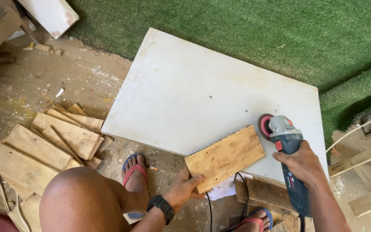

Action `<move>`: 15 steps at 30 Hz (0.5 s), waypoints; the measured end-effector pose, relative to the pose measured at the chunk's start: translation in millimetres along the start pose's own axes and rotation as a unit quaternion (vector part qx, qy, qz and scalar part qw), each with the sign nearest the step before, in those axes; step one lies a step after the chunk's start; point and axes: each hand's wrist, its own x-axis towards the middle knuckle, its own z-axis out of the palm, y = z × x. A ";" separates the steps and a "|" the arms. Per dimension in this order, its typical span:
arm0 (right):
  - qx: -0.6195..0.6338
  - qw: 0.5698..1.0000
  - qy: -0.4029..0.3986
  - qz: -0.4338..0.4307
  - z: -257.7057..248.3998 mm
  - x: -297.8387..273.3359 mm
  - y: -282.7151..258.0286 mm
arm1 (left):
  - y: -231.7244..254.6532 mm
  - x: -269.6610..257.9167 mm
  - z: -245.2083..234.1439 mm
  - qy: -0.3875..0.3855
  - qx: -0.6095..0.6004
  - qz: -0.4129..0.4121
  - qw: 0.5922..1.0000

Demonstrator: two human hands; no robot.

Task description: The person uses an angle grinder with a sanding disc to sand a small wooden plank placed on a white board. The person holds the plank with their left hand and moves the grinder across the surface with their right hand.

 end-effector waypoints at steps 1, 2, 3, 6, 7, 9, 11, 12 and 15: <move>0.006 1.000 0.004 0.000 -4.3 -13.8 -3.3 | 8.8 -6.2 2.9 -0.003 0.006 0.003 1.000; 0.092 0.996 0.020 -0.011 -9.2 -28.5 -6.2 | 17.5 -13.4 6.4 -0.003 0.063 0.013 0.998; 0.178 0.983 0.038 -0.027 -14.8 -42.7 -10.8 | 27.7 -20.0 9.9 -0.003 0.119 0.027 0.992; 0.305 0.950 0.047 -0.036 -23.5 -56.3 2.7 | 22.8 -10.9 -1.2 -0.003 0.175 0.117 0.978; 0.312 0.948 0.047 -0.044 -20.5 -51.8 17.5 | 33.9 -20.5 0.0 0.000 0.181 0.125 0.976; 0.476 0.873 0.046 -0.090 -12.3 -42.3 46.8 | 54.7 -42.4 2.5 0.024 0.291 0.204 0.935; 0.516 0.850 0.045 -0.094 -5.0 -41.5 69.0 | 61.1 -49.1 -6.6 0.073 0.396 0.269 0.875; 0.548 0.830 0.045 -0.092 -0.7 -40.6 80.7 | 64.3 -51.8 -10.8 0.116 0.488 0.324 0.802; 0.565 0.812 0.041 -0.142 19.0 -38.4 114.3 | 83.1 -61.2 -5.6 0.140 0.550 0.396 0.722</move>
